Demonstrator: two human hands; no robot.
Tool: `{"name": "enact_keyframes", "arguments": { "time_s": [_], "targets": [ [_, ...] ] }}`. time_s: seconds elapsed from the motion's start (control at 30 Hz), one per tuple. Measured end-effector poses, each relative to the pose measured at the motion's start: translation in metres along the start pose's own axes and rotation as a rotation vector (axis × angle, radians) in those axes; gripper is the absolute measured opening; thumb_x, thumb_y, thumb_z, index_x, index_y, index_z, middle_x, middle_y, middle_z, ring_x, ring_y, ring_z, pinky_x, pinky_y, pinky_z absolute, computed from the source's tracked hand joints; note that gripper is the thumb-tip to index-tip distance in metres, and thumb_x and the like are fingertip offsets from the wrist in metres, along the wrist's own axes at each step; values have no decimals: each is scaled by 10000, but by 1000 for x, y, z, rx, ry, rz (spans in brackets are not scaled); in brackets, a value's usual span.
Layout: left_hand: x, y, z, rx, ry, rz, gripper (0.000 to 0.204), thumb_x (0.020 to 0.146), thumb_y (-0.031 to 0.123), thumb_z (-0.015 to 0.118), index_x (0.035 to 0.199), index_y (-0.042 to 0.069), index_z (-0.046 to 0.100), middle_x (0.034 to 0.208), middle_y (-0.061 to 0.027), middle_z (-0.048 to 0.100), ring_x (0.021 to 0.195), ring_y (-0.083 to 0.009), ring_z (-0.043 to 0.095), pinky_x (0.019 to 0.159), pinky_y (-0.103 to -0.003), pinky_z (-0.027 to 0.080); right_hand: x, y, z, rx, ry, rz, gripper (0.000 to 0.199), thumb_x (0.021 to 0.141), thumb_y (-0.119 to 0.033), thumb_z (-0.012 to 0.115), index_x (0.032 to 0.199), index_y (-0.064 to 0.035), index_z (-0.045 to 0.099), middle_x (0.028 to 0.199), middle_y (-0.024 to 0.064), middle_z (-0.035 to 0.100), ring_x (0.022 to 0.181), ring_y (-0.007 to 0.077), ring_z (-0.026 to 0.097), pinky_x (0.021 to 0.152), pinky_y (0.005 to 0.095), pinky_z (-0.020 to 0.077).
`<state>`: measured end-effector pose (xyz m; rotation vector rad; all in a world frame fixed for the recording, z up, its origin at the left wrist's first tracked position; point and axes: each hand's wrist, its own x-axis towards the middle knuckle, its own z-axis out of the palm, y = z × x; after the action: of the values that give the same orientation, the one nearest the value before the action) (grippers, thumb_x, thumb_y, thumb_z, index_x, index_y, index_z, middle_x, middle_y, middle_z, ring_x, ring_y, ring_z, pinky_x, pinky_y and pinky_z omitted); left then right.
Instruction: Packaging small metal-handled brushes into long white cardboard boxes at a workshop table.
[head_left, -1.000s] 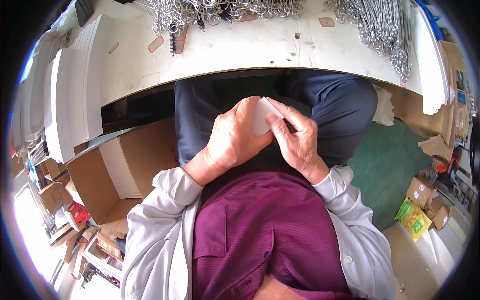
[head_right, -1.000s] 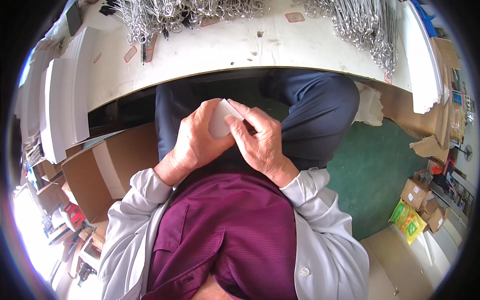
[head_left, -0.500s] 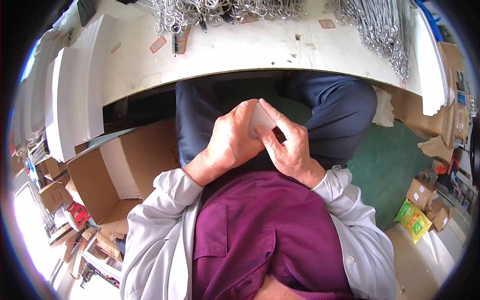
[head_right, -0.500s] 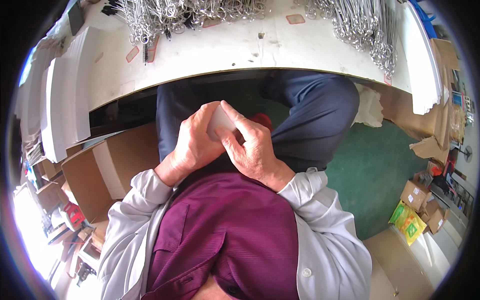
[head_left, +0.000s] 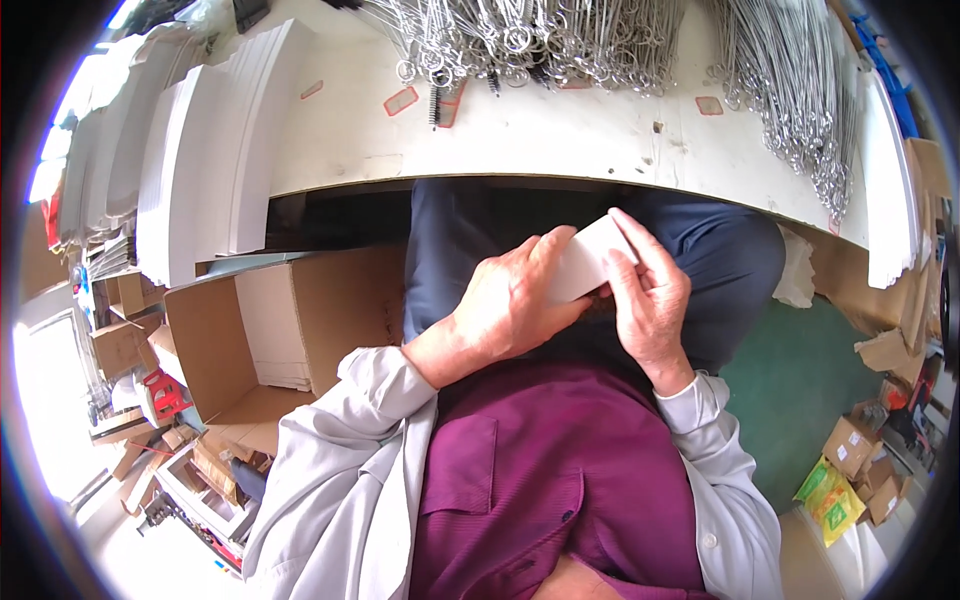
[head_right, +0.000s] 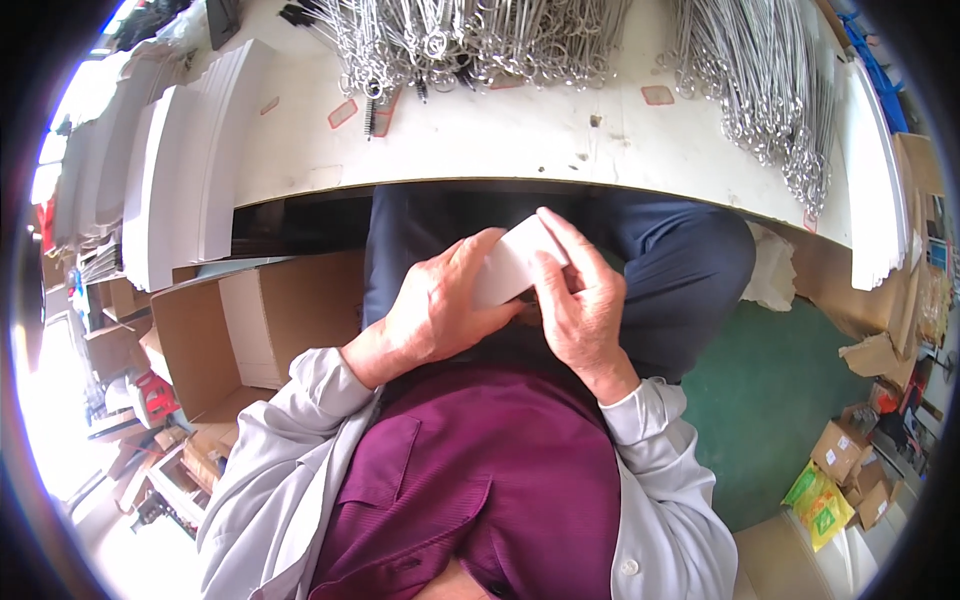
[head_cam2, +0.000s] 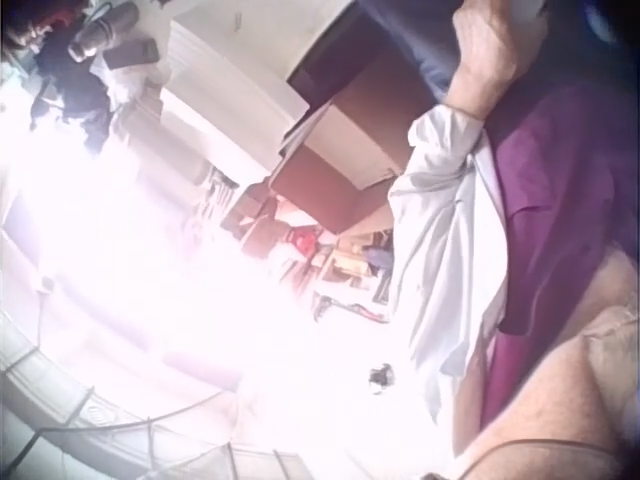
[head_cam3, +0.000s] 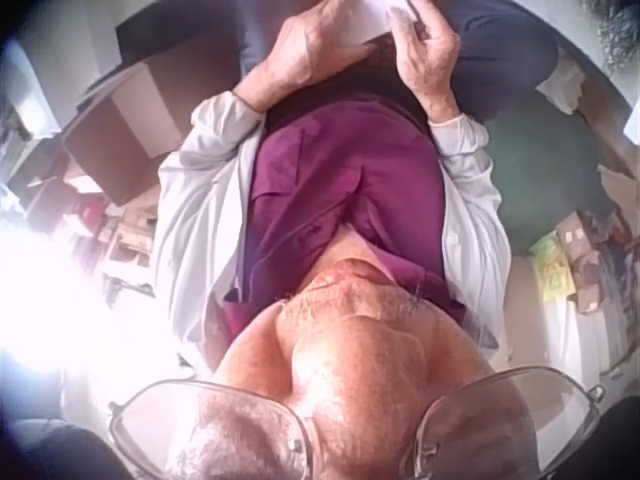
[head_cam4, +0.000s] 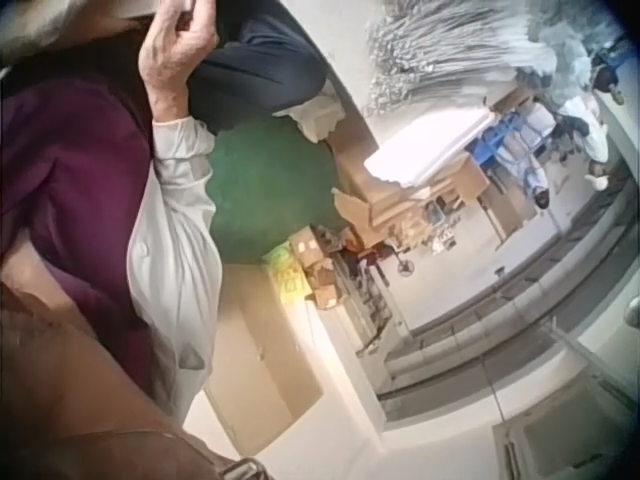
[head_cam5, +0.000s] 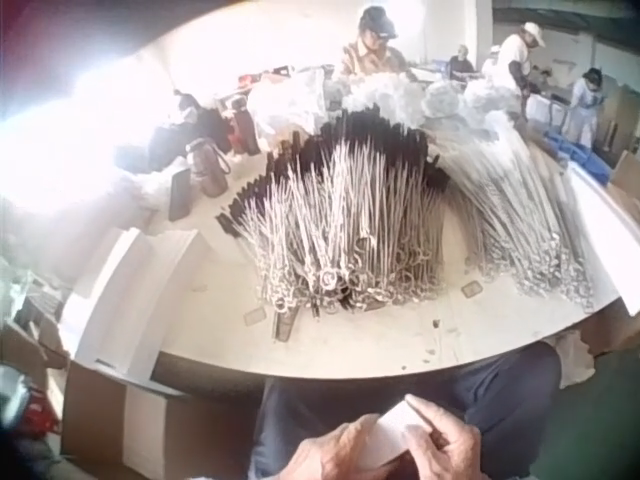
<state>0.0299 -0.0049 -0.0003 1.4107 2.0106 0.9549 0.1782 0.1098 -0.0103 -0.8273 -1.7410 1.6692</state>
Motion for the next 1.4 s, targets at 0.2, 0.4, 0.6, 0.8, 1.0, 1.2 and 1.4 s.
{"name": "enact_keyframes", "arguments": {
  "time_s": [0.2,0.4,0.6,0.8,1.0,1.2,1.4],
  "targets": [
    [-34,-10,-27,104,106,-19,664,725,177,905,1284,-5,598,1043,-224,715,915,-374,740,774,-416,611,15,-6,-4,-58,-49,-43,308,1022,-106,680,1300,29,672,966,77,746,791,84,679,704,233,549],
    [-34,-20,-77,129,410,-192,693,711,189,935,1291,9,602,990,-193,719,852,-283,731,767,-363,594,43,-19,-12,-390,80,-323,167,990,-88,711,1112,22,741,925,124,779,782,160,743,718,273,575],
    [-20,-51,-130,354,555,-293,631,767,269,885,1224,-64,605,974,-272,716,881,-410,726,792,-435,583,74,-14,-36,-565,196,-507,124,966,-65,725,1067,4,749,888,104,750,700,154,669,681,285,540],
    [11,-71,-173,504,566,-377,618,817,369,811,1178,-97,625,956,-315,721,922,-453,723,841,-472,575,103,0,-46,-621,216,-499,118,972,-97,708,1043,-14,753,855,79,727,654,149,624,641,290,520],
    [63,-93,-211,707,445,-385,598,815,462,759,976,-110,696,937,-306,735,924,-441,734,861,-487,575,113,6,-36,-676,272,-527,89,958,-107,712,1010,-42,745,848,60,715,657,181,651,627,312,525],
    [111,-89,-208,852,340,-467,599,874,512,724,993,-74,699,976,-296,732,939,-426,729,837,-497,569,114,8,-36,-773,294,-596,69,939,-82,713,1001,-59,733,849,58,701,665,195,670,594,306,532],
    [106,-61,-183,697,497,62,357,902,328,736,1027,-5,696,921,-214,719,882,-403,713,790,-479,569,115,8,-35,-794,303,-629,77,917,-71,726,994,-73,730,795,40,662,622,176,646,571,301,521]
  ]
}}
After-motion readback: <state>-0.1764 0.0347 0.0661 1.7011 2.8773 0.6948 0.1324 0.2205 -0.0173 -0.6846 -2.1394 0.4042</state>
